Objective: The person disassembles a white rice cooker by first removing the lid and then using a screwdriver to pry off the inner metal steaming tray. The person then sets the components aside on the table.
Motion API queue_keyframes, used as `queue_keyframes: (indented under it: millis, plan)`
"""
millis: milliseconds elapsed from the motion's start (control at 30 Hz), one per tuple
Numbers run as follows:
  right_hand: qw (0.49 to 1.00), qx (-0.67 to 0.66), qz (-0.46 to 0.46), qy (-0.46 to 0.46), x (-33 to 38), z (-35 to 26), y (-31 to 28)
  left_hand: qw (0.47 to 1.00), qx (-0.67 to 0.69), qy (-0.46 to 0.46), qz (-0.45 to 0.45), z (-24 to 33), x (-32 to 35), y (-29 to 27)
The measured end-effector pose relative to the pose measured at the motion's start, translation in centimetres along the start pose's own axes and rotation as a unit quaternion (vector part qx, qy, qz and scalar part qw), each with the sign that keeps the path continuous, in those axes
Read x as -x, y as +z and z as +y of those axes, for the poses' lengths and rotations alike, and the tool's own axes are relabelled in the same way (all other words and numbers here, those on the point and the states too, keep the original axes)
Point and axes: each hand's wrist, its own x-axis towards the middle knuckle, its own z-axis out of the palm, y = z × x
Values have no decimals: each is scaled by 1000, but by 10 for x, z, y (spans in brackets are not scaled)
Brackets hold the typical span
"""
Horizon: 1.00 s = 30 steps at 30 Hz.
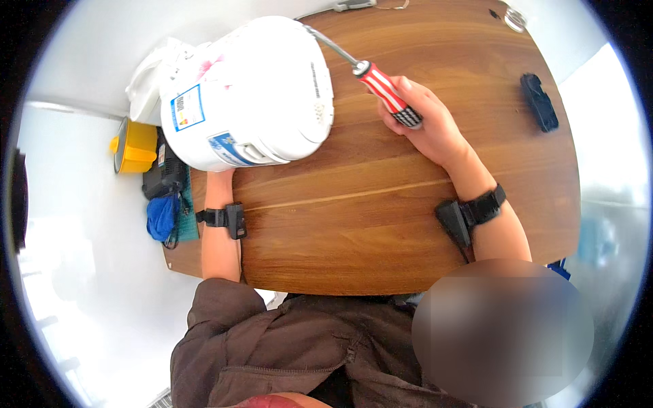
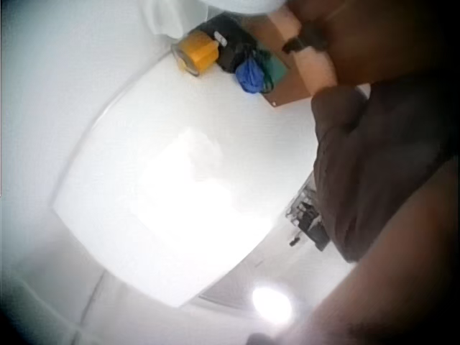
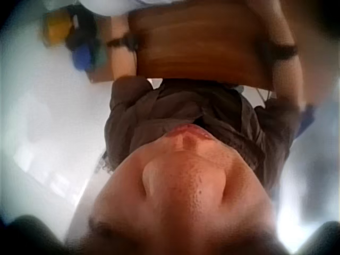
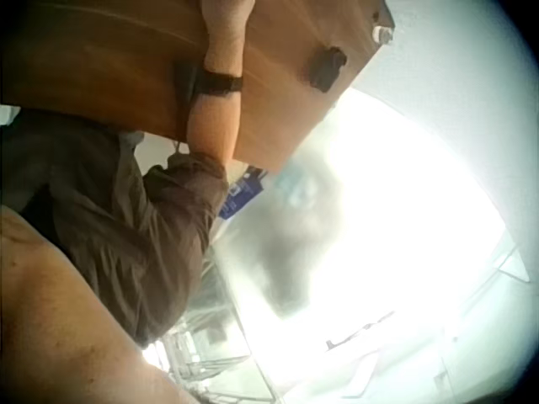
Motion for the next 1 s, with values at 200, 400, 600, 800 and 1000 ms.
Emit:
queue_keyframes:
  millis: [200, 400, 600, 800, 1000]
  plan:
    - [998, -56, 28, -10, -4, 9, -9, 960, -250, 120, -40, -2, -2, 7]
    - [968, -156, 194, -37, -5, 9, -11, 937, -300, 173, -45, -7, 17, 58]
    - [975, -115, 179, -59, 18, 28, -69, 968, -225, 95, -57, -9, 38, 86]
    - [977, -71, 199, -30, 15, 26, -72, 964, -234, 104, -72, -1, 45, 89]
    - [977, -64, 201, -24, 12, 23, -70, 953, -259, 134, -79, -5, 43, 86]
